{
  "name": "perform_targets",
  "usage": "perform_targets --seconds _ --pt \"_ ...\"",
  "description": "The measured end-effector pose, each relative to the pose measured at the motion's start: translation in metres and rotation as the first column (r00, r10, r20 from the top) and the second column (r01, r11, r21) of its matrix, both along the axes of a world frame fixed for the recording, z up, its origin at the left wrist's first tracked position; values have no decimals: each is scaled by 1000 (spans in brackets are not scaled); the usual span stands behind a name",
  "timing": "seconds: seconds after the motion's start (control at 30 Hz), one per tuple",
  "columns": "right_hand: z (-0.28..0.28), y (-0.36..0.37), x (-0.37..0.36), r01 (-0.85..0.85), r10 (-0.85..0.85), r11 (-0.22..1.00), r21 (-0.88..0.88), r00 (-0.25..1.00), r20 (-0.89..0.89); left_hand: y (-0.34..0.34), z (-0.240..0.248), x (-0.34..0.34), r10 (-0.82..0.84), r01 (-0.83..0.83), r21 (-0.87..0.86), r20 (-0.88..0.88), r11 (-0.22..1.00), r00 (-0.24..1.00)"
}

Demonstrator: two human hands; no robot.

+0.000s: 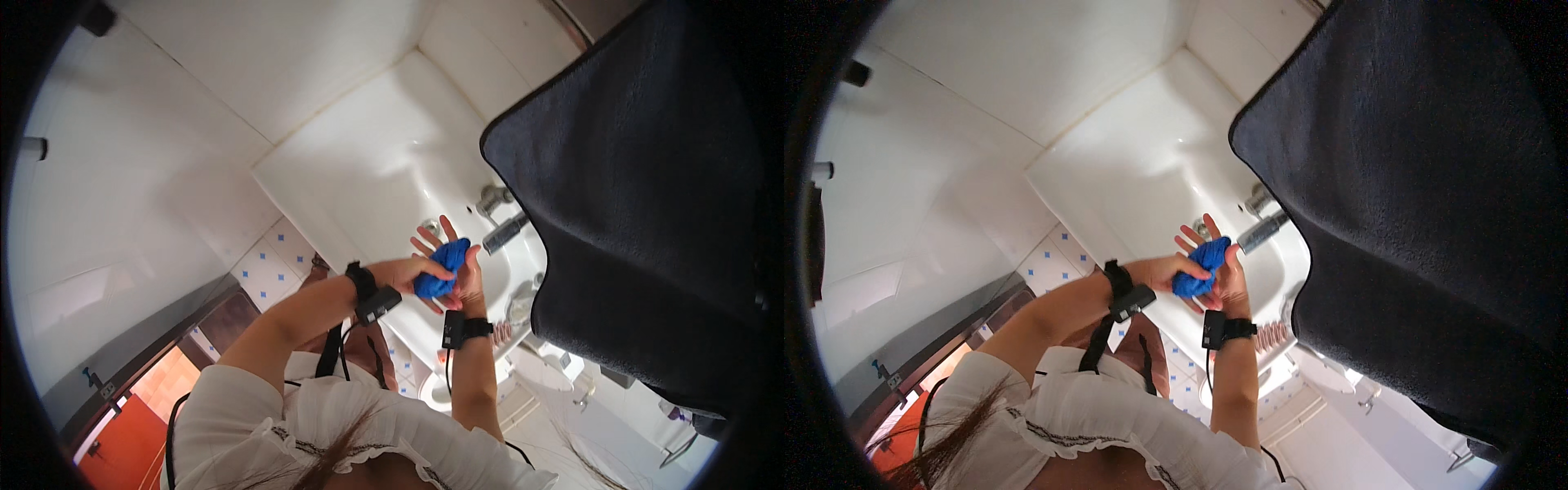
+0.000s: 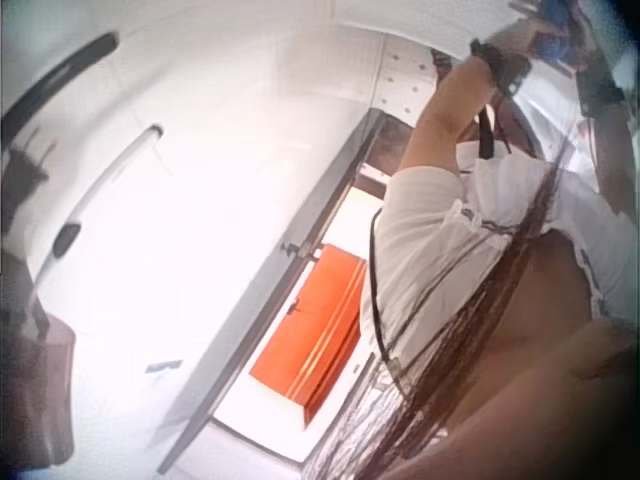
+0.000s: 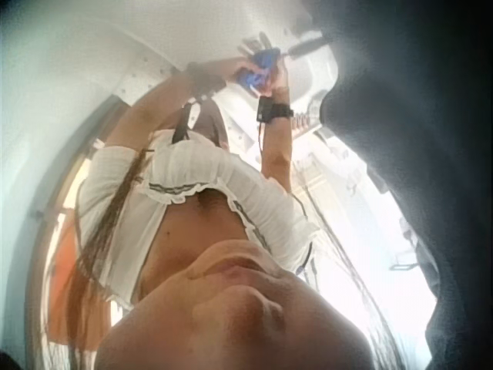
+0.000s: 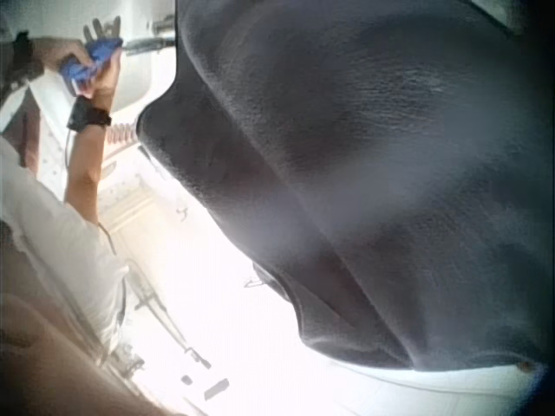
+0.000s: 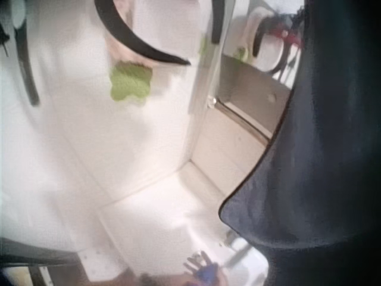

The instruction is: Cleaning the bathroom wall, towel rack, and sink using a blue cloth.

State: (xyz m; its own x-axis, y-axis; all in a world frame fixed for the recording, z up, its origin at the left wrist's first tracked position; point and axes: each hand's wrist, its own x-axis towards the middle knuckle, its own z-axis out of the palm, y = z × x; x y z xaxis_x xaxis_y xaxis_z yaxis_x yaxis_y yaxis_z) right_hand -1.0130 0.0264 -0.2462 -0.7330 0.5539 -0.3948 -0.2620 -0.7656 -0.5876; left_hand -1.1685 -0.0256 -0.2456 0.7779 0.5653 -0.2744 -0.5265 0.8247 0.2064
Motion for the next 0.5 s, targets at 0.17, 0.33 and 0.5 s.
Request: perform_targets --seconds 0.17,0.33,0.5 --pt "12 -5 -39 262 -262 965 2 965 -5 -11 -20 -21 11 -13 -21 -64 1000 998" --pt "4 9 -61 261 -275 961 93 938 210 1 -1 -41 10 40 152 -315 988 949" --pt "20 13 -89 289 -350 934 212 861 368 9 -9 -46 79 144 298 -625 944 777"
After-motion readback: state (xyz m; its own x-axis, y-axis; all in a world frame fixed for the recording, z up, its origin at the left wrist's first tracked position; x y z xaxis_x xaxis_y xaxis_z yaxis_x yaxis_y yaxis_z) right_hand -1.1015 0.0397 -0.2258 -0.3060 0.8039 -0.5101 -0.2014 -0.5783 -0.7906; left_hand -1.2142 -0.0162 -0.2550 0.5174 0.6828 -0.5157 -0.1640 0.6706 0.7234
